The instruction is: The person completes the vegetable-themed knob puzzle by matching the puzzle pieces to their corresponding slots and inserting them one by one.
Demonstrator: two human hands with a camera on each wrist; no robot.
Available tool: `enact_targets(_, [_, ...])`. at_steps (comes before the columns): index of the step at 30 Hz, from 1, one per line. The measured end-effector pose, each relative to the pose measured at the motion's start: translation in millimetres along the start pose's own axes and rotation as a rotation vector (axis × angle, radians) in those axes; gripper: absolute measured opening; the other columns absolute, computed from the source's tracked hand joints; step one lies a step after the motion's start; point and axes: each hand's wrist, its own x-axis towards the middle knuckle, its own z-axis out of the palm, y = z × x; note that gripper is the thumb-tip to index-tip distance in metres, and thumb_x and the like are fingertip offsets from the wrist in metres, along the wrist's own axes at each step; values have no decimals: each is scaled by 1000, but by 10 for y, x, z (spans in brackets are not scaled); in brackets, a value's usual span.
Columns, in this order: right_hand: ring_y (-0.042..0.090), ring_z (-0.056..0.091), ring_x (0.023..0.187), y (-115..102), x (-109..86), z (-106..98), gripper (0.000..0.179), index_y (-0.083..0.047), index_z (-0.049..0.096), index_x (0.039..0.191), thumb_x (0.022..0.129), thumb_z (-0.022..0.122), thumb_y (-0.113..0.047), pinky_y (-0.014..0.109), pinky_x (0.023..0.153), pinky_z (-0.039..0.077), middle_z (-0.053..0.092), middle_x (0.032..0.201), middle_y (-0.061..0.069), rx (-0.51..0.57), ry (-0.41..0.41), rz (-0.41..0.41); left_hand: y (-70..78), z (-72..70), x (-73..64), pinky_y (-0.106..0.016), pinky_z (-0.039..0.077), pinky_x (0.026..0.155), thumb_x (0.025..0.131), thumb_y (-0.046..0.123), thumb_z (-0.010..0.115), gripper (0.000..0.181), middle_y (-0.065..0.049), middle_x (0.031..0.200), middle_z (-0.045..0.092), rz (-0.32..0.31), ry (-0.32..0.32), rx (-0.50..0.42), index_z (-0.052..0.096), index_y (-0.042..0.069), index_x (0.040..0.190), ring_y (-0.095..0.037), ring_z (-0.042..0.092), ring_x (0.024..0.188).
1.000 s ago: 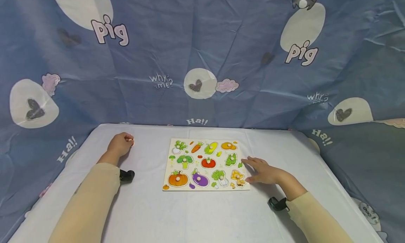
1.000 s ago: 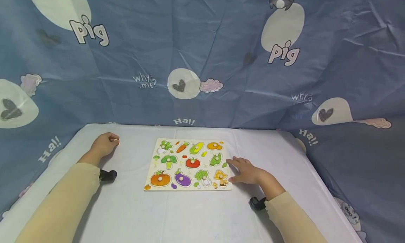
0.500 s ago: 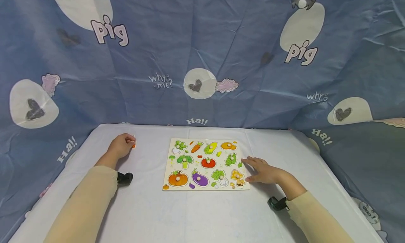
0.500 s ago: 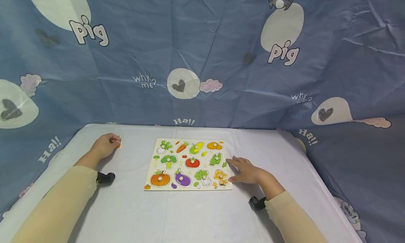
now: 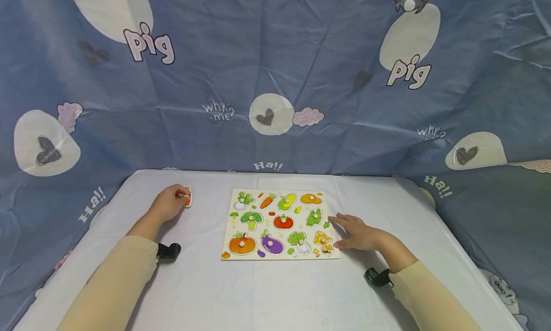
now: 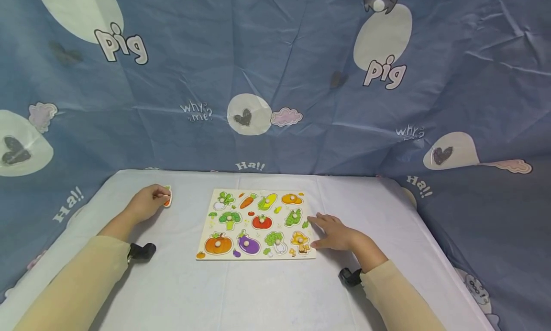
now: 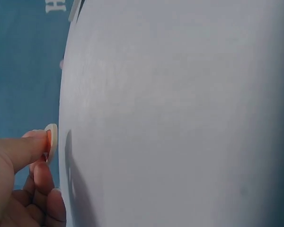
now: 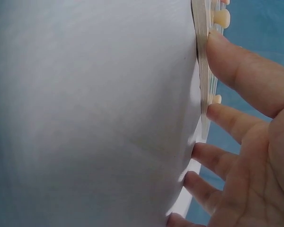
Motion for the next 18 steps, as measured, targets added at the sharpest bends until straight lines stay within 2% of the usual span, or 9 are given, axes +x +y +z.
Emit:
enact_targets(9, [47,8,149,25,0,0,91,-17,32,158,85,74,-53,73,112,15,16,164,22,3,-3,-11,156,62,-102,-43,50,80,103,11,55,17,-17,105,62,34,-45,24,60,-2,114,-33,60,98])
enact_targets(18, [48,10,148,25,18,2,89,-16,32,158,86,75,-47,73,111,18,17,164,22,-8,2,-7,319,173,-141,-41,50,77,101,8,58,14,-14,101,63,81,-54,34,63,0,111,-28,60,92])
